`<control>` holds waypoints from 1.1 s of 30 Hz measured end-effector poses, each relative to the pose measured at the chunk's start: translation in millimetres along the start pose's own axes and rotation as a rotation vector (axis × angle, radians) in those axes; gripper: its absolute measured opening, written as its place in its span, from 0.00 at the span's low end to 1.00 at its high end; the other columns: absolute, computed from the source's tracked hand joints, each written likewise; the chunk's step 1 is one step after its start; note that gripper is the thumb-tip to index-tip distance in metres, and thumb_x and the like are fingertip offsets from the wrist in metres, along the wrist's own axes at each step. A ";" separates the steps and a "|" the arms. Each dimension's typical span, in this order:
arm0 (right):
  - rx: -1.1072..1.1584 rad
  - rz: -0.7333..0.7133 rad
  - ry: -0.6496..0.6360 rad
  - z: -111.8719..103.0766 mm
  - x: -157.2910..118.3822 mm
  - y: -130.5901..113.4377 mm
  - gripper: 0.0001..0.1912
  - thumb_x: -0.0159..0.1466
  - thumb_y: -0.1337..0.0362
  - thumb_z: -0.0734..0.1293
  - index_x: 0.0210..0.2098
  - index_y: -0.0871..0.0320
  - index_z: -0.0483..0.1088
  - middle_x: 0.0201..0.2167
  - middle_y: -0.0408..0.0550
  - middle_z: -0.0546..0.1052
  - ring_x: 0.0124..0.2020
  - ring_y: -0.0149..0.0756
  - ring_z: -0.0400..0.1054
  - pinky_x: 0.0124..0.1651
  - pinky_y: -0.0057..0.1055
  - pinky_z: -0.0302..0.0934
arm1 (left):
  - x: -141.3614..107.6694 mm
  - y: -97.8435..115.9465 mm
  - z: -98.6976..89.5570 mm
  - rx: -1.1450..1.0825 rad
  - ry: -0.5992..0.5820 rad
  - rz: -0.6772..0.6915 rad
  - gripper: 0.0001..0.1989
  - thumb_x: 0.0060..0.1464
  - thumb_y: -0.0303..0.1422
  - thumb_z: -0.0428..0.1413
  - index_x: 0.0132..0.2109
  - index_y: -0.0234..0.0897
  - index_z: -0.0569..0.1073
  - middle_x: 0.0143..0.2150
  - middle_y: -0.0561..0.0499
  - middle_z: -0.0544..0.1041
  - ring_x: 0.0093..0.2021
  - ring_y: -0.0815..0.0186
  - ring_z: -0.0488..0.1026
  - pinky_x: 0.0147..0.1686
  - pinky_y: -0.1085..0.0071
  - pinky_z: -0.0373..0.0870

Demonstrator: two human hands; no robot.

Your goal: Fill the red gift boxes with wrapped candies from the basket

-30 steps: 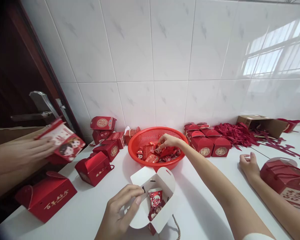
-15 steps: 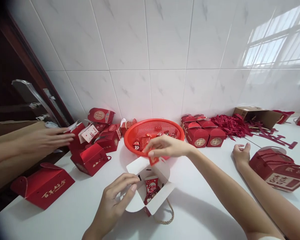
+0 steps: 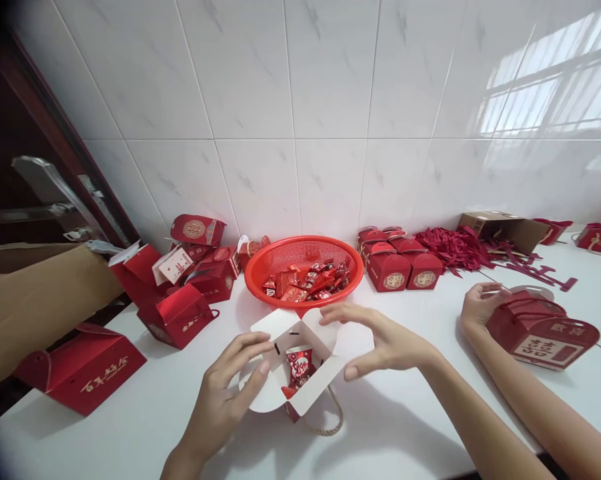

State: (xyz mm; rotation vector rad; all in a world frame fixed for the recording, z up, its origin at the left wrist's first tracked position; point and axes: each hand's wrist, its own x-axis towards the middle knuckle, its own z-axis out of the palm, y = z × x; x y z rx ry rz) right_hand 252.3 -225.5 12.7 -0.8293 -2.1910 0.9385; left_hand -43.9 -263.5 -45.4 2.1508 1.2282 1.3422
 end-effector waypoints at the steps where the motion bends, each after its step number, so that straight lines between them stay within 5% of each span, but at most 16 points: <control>1: 0.009 -0.002 0.020 4.6 -7.7 2.7 0.38 0.54 0.38 0.74 0.59 0.49 0.72 0.63 0.54 0.71 0.65 0.53 0.62 0.65 0.53 0.58 | -0.2 -1.4 0.3 0.024 0.029 -0.004 0.10 0.64 0.34 0.54 0.48 0.43 0.79 0.52 0.45 0.77 0.53 0.59 0.77 0.51 0.65 0.76; 3: 0.032 0.000 0.114 19.1 -18.8 7.3 0.37 0.55 0.37 0.73 0.59 0.48 0.72 0.65 0.55 0.68 0.68 0.54 0.59 0.65 0.52 0.59 | -0.1 -4.2 0.6 0.057 0.097 -0.020 0.12 0.63 0.37 0.56 0.52 0.43 0.77 0.57 0.44 0.74 0.58 0.55 0.74 0.55 0.60 0.74; 6: 0.083 0.037 0.303 49.8 -24.2 12.4 0.28 0.62 0.41 0.69 0.54 0.50 0.75 0.62 0.56 0.72 0.62 0.51 0.67 0.59 0.46 0.67 | 0.5 -7.3 0.8 0.040 0.151 -0.083 0.21 0.61 0.40 0.58 0.60 0.42 0.72 0.63 0.41 0.70 0.64 0.50 0.69 0.60 0.53 0.70; 10: 0.145 0.095 0.519 86.9 -20.0 17.3 0.21 0.66 0.46 0.68 0.51 0.52 0.74 0.50 0.53 0.79 0.50 0.47 0.75 0.54 0.43 0.71 | -0.7 -5.8 1.4 -0.155 0.046 -0.189 0.30 0.59 0.39 0.60 0.66 0.41 0.64 0.64 0.39 0.70 0.61 0.51 0.72 0.58 0.53 0.73; 17: 0.010 0.115 0.840 107.7 -8.3 12.4 0.21 0.66 0.48 0.67 0.52 0.53 0.71 0.46 0.53 0.79 0.42 0.43 0.75 0.44 0.37 0.73 | -4.2 -2.2 6.0 -0.222 -0.001 -0.087 0.39 0.53 0.35 0.66 0.69 0.47 0.59 0.70 0.40 0.62 0.56 0.56 0.75 0.58 0.55 0.74; 24: -0.167 0.179 0.868 118.4 -5.2 10.5 0.25 0.65 0.50 0.69 0.57 0.54 0.65 0.50 0.53 0.78 0.53 0.49 0.74 0.53 0.44 0.70 | -7.2 -4.4 8.8 -0.372 -0.093 0.032 0.41 0.54 0.33 0.65 0.70 0.52 0.57 0.74 0.40 0.53 0.56 0.55 0.75 0.57 0.54 0.74; 29: -0.172 0.194 0.852 118.2 -4.7 17.0 0.22 0.65 0.58 0.66 0.57 0.54 0.66 0.50 0.53 0.79 0.51 0.48 0.75 0.53 0.44 0.71 | -4.0 -0.1 4.4 -0.326 -0.209 0.026 0.31 0.55 0.44 0.63 0.64 0.42 0.69 0.60 0.39 0.75 0.55 0.50 0.75 0.55 0.53 0.73; 33: -0.187 0.163 0.840 115.4 -0.4 18.4 0.18 0.66 0.63 0.61 0.55 0.55 0.69 0.51 0.54 0.78 0.52 0.46 0.75 0.53 0.43 0.71 | 1.8 5.7 -0.6 -0.282 -0.313 0.115 0.34 0.52 0.59 0.58 0.57 0.41 0.77 0.52 0.39 0.79 0.52 0.48 0.75 0.53 0.52 0.72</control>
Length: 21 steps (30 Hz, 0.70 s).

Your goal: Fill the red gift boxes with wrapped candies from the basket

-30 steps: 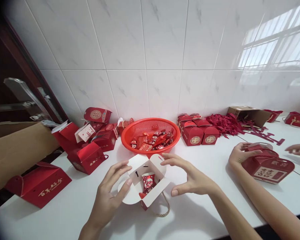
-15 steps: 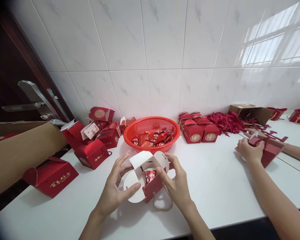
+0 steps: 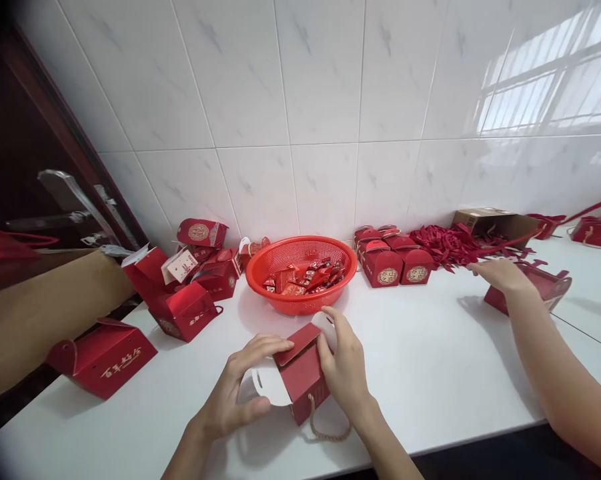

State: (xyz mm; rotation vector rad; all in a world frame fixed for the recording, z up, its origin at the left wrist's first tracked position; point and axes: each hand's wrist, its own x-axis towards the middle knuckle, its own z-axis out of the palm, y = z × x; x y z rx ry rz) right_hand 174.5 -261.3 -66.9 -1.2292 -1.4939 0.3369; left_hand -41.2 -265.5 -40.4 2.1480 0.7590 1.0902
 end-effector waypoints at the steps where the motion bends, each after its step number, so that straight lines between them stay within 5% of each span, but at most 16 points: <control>1: 0.001 -0.008 -0.004 0.4 1.0 -0.4 0.17 0.67 0.63 0.61 0.54 0.55 0.69 0.51 0.54 0.78 0.52 0.46 0.75 0.54 0.43 0.71 | 0.9 0.9 -0.6 0.011 -0.013 0.020 0.34 0.52 0.60 0.57 0.56 0.41 0.78 0.52 0.39 0.79 0.52 0.48 0.74 0.53 0.52 0.72; 9: 0.058 -0.053 0.107 0.7 -7.3 -2.5 0.15 0.71 0.60 0.61 0.55 0.54 0.67 0.47 0.51 0.80 0.47 0.42 0.77 0.46 0.36 0.72 | 2.5 -0.5 6.0 0.101 0.034 -0.051 0.33 0.52 0.63 0.56 0.48 0.40 0.81 0.44 0.41 0.79 0.44 0.54 0.73 0.44 0.59 0.74; 13: 0.069 -0.113 0.085 -1.3 -19.4 -2.9 0.16 0.69 0.60 0.65 0.56 0.53 0.68 0.51 0.52 0.79 0.51 0.44 0.75 0.51 0.38 0.72 | 7.5 1.4 16.5 0.145 0.137 -0.077 0.35 0.51 0.62 0.57 0.51 0.38 0.79 0.39 0.44 0.78 0.40 0.56 0.74 0.42 0.60 0.74; 21: 0.187 -0.166 -0.141 -11.0 -25.4 -3.0 0.13 0.72 0.61 0.62 0.50 0.49 0.77 0.49 0.50 0.80 0.52 0.43 0.73 0.52 0.41 0.71 | 16.6 -1.1 41.7 0.172 0.296 -0.185 0.34 0.53 0.49 0.65 0.63 0.40 0.69 0.61 0.39 0.72 0.59 0.51 0.72 0.56 0.54 0.72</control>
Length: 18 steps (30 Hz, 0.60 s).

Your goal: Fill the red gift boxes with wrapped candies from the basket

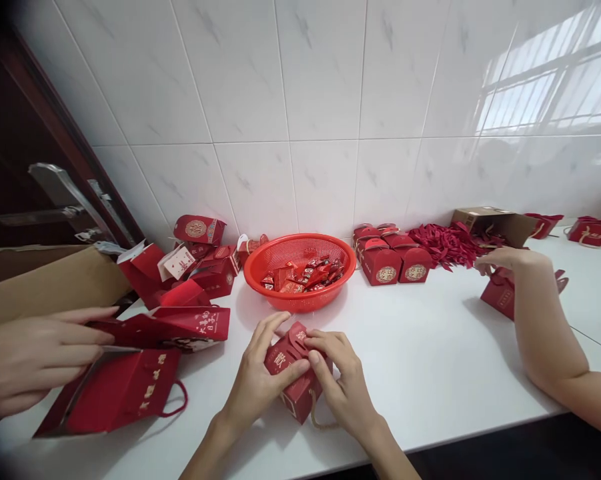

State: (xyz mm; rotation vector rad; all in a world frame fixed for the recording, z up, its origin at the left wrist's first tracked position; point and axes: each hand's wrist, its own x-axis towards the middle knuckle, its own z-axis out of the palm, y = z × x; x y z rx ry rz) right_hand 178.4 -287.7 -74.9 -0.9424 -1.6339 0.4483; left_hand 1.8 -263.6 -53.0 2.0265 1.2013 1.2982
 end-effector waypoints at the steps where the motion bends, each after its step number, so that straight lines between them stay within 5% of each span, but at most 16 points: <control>1: 0.007 -0.007 -0.015 -1.0 -0.2 1.0 0.13 0.72 0.61 0.62 0.49 0.49 0.77 0.50 0.50 0.80 0.53 0.43 0.73 0.53 0.42 0.71 | 0.3 0.2 1.0 0.007 -0.008 -0.006 0.33 0.54 0.48 0.64 0.62 0.41 0.70 0.63 0.38 0.70 0.61 0.50 0.70 0.58 0.53 0.71; 5: 0.007 -0.012 -0.058 -5.2 -1.6 4.8 0.14 0.72 0.59 0.61 0.51 0.50 0.77 0.55 0.52 0.78 0.56 0.45 0.71 0.57 0.44 0.69 | 2.5 2.4 -1.0 0.024 -0.178 0.009 0.17 0.61 0.42 0.59 0.54 0.45 0.78 0.64 0.43 0.72 0.64 0.52 0.68 0.63 0.51 0.66; 9: -0.053 0.108 -0.007 -12.8 -7.2 10.6 0.18 0.71 0.54 0.62 0.56 0.51 0.73 0.62 0.54 0.72 0.62 0.47 0.67 0.61 0.44 0.65 | 4.9 2.5 -6.6 0.005 -0.217 -0.036 0.15 0.65 0.38 0.51 0.52 0.44 0.80 0.62 0.44 0.74 0.62 0.54 0.70 0.63 0.52 0.65; 13: -0.080 0.311 0.051 -20.2 -18.2 18.2 0.20 0.68 0.48 0.64 0.52 0.54 0.72 0.50 0.56 0.78 0.51 0.47 0.73 0.53 0.43 0.69 | 7.6 -0.7 -11.2 -0.034 -0.186 -0.121 0.14 0.62 0.35 0.52 0.48 0.42 0.81 0.61 0.44 0.74 0.61 0.53 0.71 0.63 0.53 0.64; 18: 0.185 0.515 -0.148 -24.4 -25.3 12.8 0.25 0.65 0.45 0.67 0.53 0.56 0.68 0.33 0.49 0.78 0.38 0.43 0.74 0.45 0.39 0.68 | 9.7 -3.1 -12.4 -0.093 -0.141 -0.165 0.15 0.57 0.35 0.56 0.49 0.40 0.80 0.60 0.42 0.75 0.60 0.53 0.72 0.62 0.56 0.66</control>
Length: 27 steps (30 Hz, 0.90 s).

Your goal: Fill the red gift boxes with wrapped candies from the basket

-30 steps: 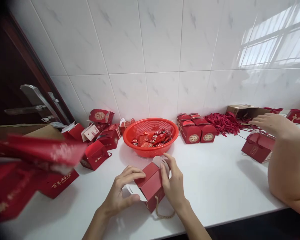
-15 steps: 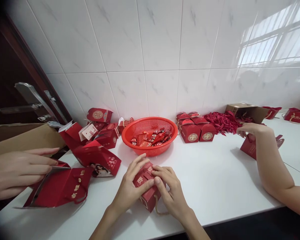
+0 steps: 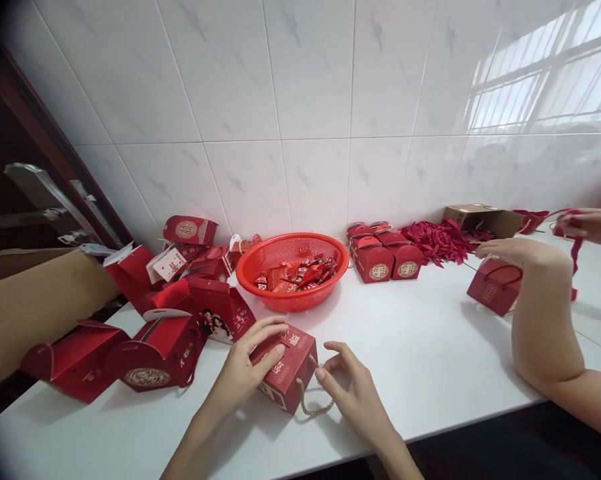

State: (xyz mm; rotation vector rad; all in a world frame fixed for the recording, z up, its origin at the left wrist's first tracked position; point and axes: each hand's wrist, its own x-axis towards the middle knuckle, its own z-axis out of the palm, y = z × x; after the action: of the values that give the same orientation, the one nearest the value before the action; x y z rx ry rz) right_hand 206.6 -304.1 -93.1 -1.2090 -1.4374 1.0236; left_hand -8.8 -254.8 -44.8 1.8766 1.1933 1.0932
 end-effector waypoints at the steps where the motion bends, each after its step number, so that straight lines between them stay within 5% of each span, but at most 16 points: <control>1: 0.090 0.035 -0.065 -0.8 -1.2 -2.7 0.27 0.64 0.46 0.69 0.54 0.56 0.68 0.32 0.47 0.77 0.36 0.41 0.74 0.42 0.38 0.68 | 0.1 -0.1 -0.1 -0.007 0.004 -0.003 0.16 0.56 0.35 0.56 0.51 0.40 0.79 0.60 0.42 0.75 0.60 0.53 0.72 0.62 0.56 0.65; 5: 0.419 0.109 -0.142 -11.6 -4.2 -16.4 0.31 0.57 0.51 0.77 0.55 0.55 0.68 0.28 0.43 0.74 0.30 0.36 0.69 0.35 0.32 0.64 | -0.3 1.1 -2.4 0.027 0.039 -0.033 0.22 0.55 0.36 0.56 0.56 0.39 0.77 0.60 0.42 0.75 0.62 0.53 0.71 0.64 0.55 0.63; 11: 0.609 -0.136 0.042 -36.7 -5.7 -36.0 0.21 0.58 0.54 0.76 0.49 0.50 0.74 0.36 0.49 0.78 0.33 0.38 0.70 0.42 0.38 0.67 | -4.6 6.8 -7.9 0.138 0.069 -0.193 0.30 0.48 0.46 0.62 0.57 0.39 0.77 0.59 0.40 0.74 0.55 0.49 0.74 0.58 0.54 0.68; 16: 0.362 -0.274 0.043 -30.7 -7.2 -46.5 0.18 0.61 0.54 0.74 0.49 0.50 0.76 0.49 0.55 0.77 0.38 0.42 0.74 0.46 0.42 0.70 | -9.4 5.5 -5.4 0.103 -0.016 -0.351 0.38 0.46 0.54 0.64 0.60 0.38 0.74 0.58 0.38 0.75 0.55 0.48 0.74 0.53 0.57 0.70; 20: 0.037 -0.387 0.011 -12.1 -11.2 -54.0 0.14 0.62 0.59 0.74 0.47 0.50 0.76 0.37 0.51 0.79 0.59 0.51 0.68 0.61 0.47 0.64 | -11.1 3.5 -3.2 0.003 -0.011 -0.345 0.36 0.46 0.54 0.64 0.58 0.38 0.75 0.54 0.39 0.78 0.49 0.50 0.77 0.46 0.62 0.73; 25: -0.208 -0.406 -0.009 0.7 -11.7 -53.7 0.16 0.63 0.59 0.72 0.50 0.52 0.75 0.54 0.58 0.76 0.63 0.51 0.66 0.48 0.36 0.72 | -11.6 -1.6 -5.4 -0.131 -0.049 -0.369 0.36 0.51 0.58 0.59 0.58 0.37 0.73 0.44 0.44 0.80 0.36 0.58 0.79 0.35 0.67 0.75; 27: -0.245 -0.424 0.014 -0.6 -10.2 -50.8 0.17 0.63 0.58 0.72 0.51 0.53 0.75 0.54 0.59 0.76 0.62 0.51 0.67 0.50 0.37 0.72 | -12.3 -4.2 -8.9 -0.178 -0.042 -0.394 0.36 0.52 0.59 0.57 0.56 0.36 0.74 0.38 0.46 0.80 0.35 0.58 0.79 0.34 0.67 0.75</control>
State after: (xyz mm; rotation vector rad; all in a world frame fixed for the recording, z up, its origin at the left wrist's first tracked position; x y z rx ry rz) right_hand 198.5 -322.1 -45.2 -1.0125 -1.7509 0.5600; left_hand -21.2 -263.8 -48.1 1.4450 1.3241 0.9033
